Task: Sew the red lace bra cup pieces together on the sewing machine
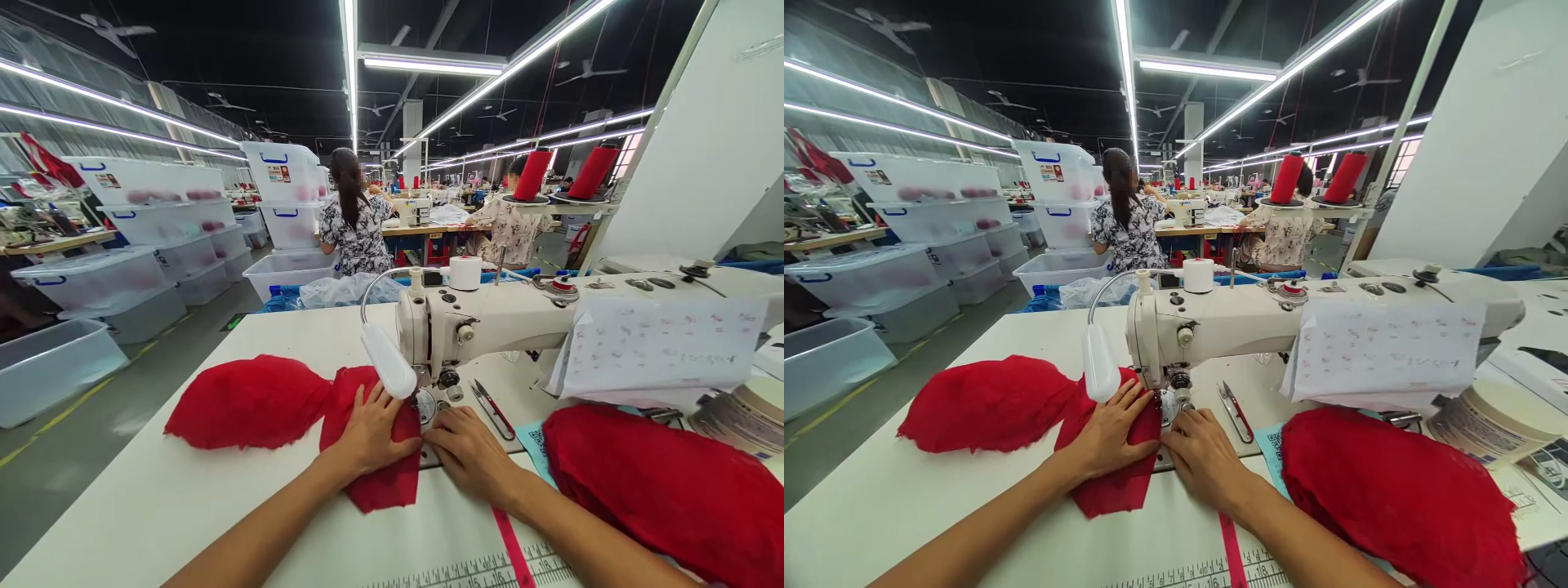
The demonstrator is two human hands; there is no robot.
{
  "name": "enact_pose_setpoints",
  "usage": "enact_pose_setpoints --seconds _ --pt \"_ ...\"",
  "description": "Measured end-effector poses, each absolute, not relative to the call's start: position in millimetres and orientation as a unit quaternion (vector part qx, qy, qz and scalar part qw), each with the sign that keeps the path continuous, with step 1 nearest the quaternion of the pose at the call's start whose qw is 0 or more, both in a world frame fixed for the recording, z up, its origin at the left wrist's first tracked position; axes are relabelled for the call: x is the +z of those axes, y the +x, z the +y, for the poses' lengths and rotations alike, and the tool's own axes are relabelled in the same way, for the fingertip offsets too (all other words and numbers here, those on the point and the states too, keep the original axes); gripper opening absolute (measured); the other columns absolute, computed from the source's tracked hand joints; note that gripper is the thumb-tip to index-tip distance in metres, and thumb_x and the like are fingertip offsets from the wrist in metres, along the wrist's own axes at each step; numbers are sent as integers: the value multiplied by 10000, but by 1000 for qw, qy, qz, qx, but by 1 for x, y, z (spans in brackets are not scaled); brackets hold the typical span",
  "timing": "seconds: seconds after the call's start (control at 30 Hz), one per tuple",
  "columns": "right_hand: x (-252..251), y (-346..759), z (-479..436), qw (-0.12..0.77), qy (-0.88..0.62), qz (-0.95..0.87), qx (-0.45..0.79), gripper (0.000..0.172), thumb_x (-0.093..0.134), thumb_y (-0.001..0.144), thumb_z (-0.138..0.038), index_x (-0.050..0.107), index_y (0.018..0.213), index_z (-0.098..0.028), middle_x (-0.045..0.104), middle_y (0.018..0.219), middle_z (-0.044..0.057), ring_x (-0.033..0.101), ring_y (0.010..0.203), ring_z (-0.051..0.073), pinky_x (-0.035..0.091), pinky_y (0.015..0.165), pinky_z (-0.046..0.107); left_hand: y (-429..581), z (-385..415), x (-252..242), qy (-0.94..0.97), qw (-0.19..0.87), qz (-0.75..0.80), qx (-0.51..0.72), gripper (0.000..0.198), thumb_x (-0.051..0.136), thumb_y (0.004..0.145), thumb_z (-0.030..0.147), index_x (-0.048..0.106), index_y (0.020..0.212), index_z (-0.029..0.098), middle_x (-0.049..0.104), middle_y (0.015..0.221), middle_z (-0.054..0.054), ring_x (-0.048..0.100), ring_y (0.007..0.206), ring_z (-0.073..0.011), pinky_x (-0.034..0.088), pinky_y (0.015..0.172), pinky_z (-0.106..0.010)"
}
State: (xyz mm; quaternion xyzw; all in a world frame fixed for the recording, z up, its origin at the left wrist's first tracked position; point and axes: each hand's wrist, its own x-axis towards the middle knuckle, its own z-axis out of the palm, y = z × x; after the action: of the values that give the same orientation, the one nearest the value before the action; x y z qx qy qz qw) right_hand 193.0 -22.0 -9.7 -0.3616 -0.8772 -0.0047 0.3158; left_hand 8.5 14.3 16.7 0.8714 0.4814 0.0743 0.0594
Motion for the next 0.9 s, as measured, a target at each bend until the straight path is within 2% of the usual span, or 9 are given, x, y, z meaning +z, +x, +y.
enact_pose_setpoints --seconds 0.37,0.77,0.9 --pt "-10 193 -23 311 -371 -875 -9 201 414 859 -107 601 872 -180 549 771 44 493 750 160 362 708 299 10 13 19 870 68 484 64 704 530 727 504 386 1297 116 311 1398 -175 203 1304 -342 237 982 -592" --pt "-11 194 -22 305 -380 -873 -8 196 426 848 -96 602 846 -181 564 772 41 499 752 161 359 700 297 11 11 22 864 73 496 53 748 521 736 533 353 1320 97 280 1408 -185 178 1308 -354 166 1007 -607" --pt "-9 197 -24 308 -383 -871 1 218 399 856 -104 604 821 -169 573 787 53 494 754 167 359 718 309 -3 -1 28 886 75 452 78 658 490 790 485 367 1308 97 329 1388 -176 217 1302 -329 186 1024 -577"
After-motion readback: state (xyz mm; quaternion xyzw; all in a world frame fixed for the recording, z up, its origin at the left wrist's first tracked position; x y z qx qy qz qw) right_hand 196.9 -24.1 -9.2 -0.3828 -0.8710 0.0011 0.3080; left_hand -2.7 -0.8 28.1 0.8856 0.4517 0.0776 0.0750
